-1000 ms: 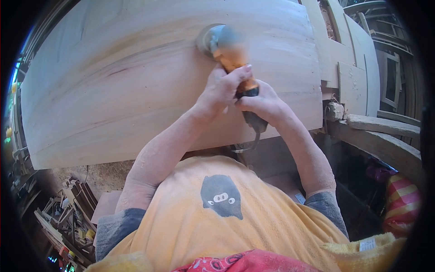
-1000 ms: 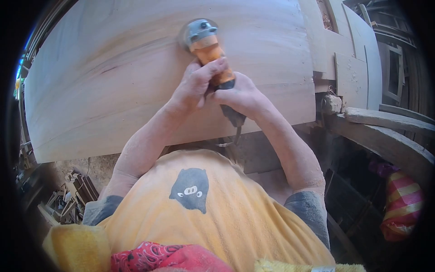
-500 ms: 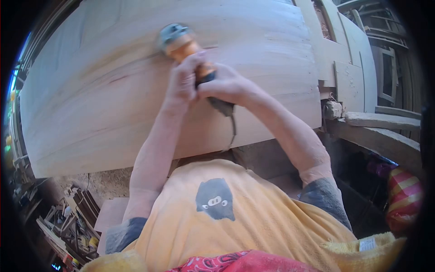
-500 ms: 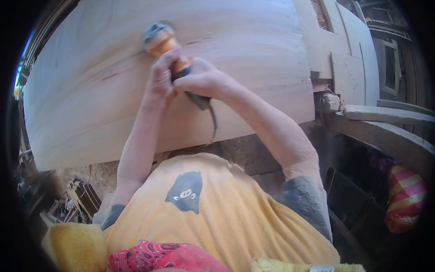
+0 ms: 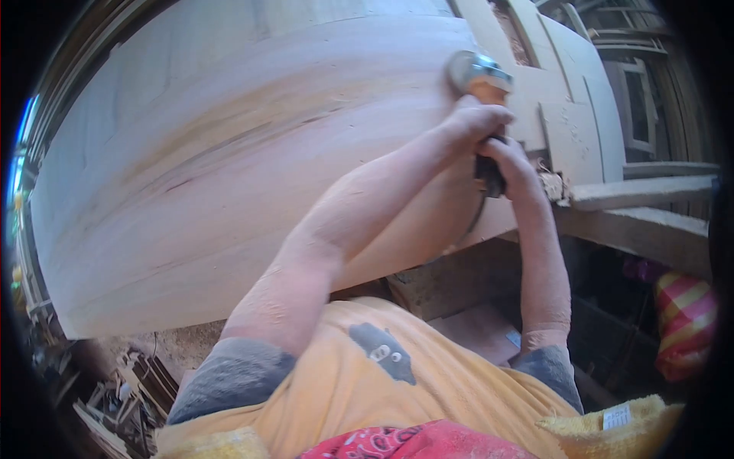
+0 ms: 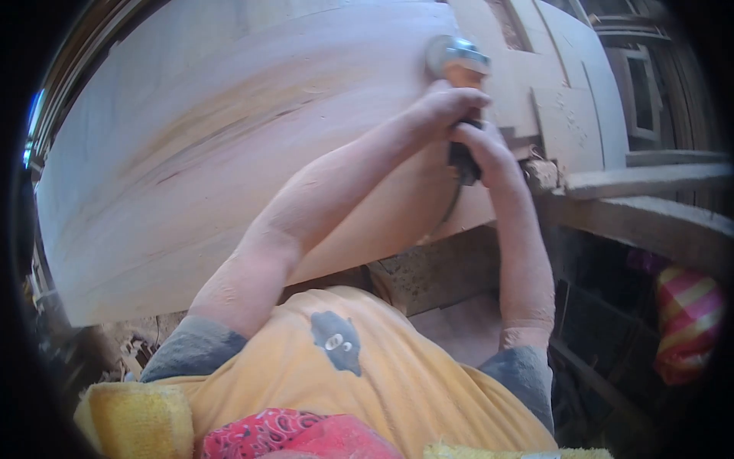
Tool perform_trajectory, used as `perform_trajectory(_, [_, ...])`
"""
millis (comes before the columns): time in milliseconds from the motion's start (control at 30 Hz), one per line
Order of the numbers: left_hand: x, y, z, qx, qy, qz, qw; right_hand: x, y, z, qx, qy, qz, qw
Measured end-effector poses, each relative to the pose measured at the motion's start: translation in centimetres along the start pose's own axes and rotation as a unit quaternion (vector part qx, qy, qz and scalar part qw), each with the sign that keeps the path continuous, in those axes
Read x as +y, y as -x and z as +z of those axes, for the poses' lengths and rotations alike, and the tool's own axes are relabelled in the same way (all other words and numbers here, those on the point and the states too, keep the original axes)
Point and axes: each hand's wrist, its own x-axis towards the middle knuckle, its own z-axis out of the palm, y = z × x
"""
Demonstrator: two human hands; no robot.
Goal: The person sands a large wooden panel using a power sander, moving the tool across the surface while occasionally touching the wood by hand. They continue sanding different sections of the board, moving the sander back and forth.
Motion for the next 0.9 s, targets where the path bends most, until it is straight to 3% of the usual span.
perform_trajectory(100, [-0.2, -4.6, 0.4, 0.026, -0.051, 0.015, 0.998, 0.3, -2.9, -1.6, -0.004, -0.055, -0.026, 0.998])
perform_trajectory(167, [2.4, -2.8, -0.9, 0.076, -0.017, 0.034, 0.996, -0.4, -5.3, -0.5, -0.035, -0.043, -0.05, 0.997])
perform_trajectory(333, [7.7, 1.4, -10.6, 0.127, 0.087, 0.072, 0.986, -6.0, -7.5, 9.8, -0.131, 0.008, -0.057, 0.99])
perform_trajectory(500, [12.9, 11.4, -21.1, 0.182, 0.114, 0.136, 0.967, -9.3, -7.6, 23.2, -0.217, 0.061, -0.052, 0.973])
perform_trajectory(733, [18.7, 27.6, -40.8, 0.227, 0.139, 0.227, 0.937, -14.4, -2.3, 48.8, -0.292, 0.143, -0.085, 0.942])
perform_trajectory(800, [20.1, 32.1, -48.0, 0.321, 0.091, 0.23, 0.914, -15.1, -1.4, 57.2, -0.331, 0.164, -0.108, 0.923])
perform_trajectory(900, [23.0, 41.4, -56.3, 0.288, 0.119, 0.286, 0.906, -17.1, 2.1, 68.2, -0.403, 0.161, -0.109, 0.894])
